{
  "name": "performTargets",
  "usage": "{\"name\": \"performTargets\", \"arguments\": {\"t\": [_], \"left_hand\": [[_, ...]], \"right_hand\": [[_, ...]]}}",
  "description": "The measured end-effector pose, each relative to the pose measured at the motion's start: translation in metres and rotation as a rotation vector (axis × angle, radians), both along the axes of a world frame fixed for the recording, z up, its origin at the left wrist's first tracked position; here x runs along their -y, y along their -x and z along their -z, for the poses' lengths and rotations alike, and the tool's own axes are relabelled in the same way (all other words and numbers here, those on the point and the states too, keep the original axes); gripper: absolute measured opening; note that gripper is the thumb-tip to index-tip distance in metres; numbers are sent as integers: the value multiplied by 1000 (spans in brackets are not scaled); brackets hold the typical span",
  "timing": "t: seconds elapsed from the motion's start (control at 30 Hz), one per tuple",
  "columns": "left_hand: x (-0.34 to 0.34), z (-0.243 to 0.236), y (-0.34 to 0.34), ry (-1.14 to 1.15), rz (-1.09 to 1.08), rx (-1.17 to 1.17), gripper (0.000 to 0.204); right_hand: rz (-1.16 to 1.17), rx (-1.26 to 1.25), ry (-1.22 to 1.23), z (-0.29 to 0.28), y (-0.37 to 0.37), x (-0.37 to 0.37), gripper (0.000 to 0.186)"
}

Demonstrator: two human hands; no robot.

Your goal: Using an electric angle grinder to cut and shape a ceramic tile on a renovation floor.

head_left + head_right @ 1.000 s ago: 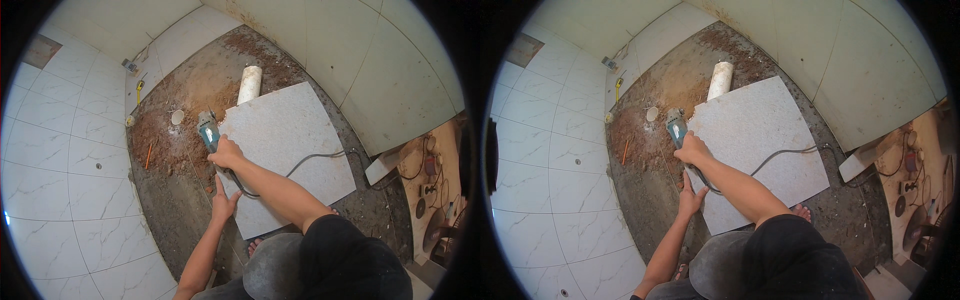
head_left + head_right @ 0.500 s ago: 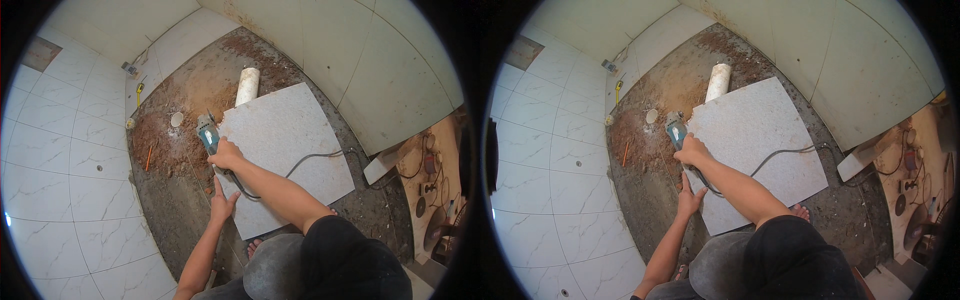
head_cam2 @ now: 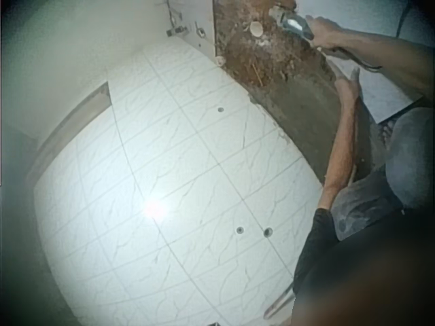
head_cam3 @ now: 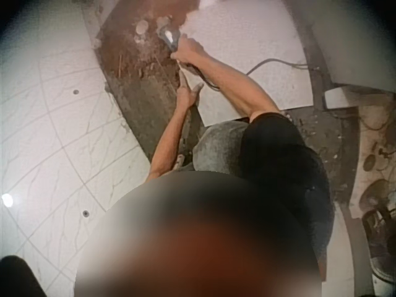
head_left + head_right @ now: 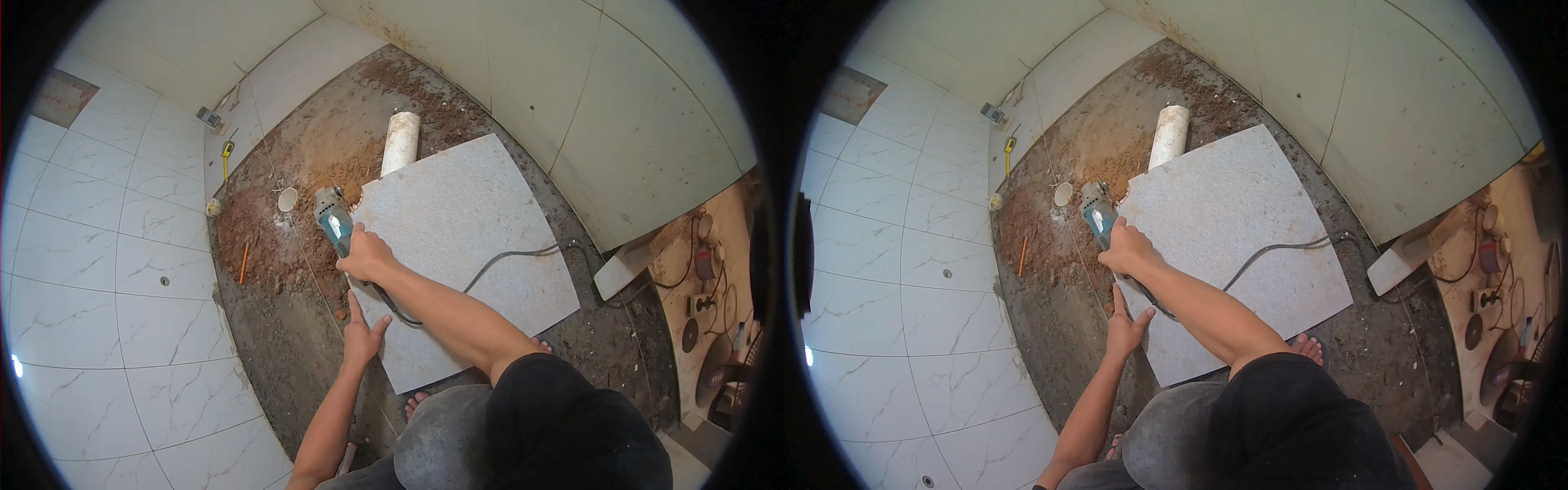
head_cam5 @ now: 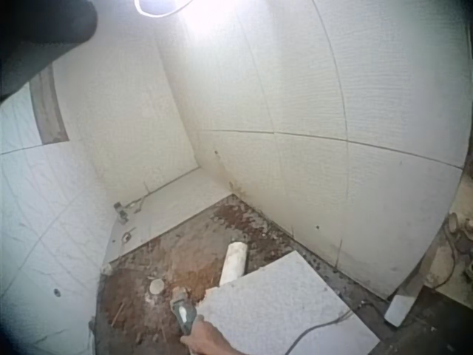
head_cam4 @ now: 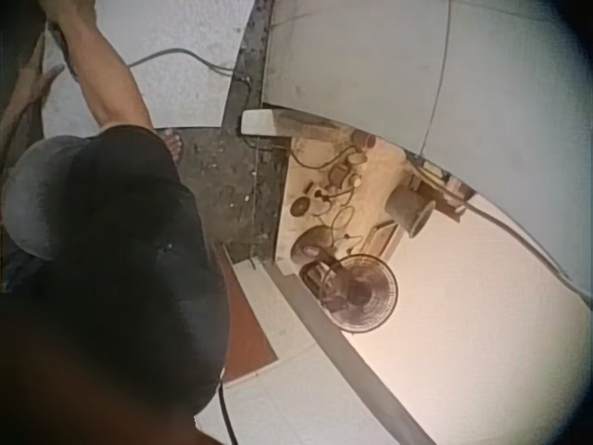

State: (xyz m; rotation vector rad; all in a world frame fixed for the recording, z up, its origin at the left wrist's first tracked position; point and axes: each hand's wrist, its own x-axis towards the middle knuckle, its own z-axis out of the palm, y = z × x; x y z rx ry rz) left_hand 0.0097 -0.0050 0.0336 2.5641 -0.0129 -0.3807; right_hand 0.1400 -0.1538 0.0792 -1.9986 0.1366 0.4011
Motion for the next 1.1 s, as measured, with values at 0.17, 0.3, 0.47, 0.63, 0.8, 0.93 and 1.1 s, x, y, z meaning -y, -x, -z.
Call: {"name": "performTargets", "arguments": {"t": [0.17, 0.3, 0.47, 0.63, 0.8, 0.93, 1.1], "left_hand": [[1, 4, -1, 21, 11, 10, 109], [0, 3, -1, 54, 18, 25, 109], [-1, 2, -1, 25, 9, 11, 108], [3, 1, -1, -20, 16, -5, 109], [7, -10, -1, 17, -49, -89, 108], [5, -5, 0, 39, -44, -89, 108], [-2, 6, -1, 2, 29, 32, 110]], "right_hand": [[35, 29, 18, 4, 0, 3, 74], [39, 6, 11, 5, 1, 2, 75], [33, -27, -4, 3, 1, 3, 79], [56, -26, -8, 11, -2, 1, 80], [47, -45, -13, 6, -4, -2, 77], [42, 1, 30, 8, -4, -4, 73], [23, 15, 60, 12, -5, -4, 71]]}}
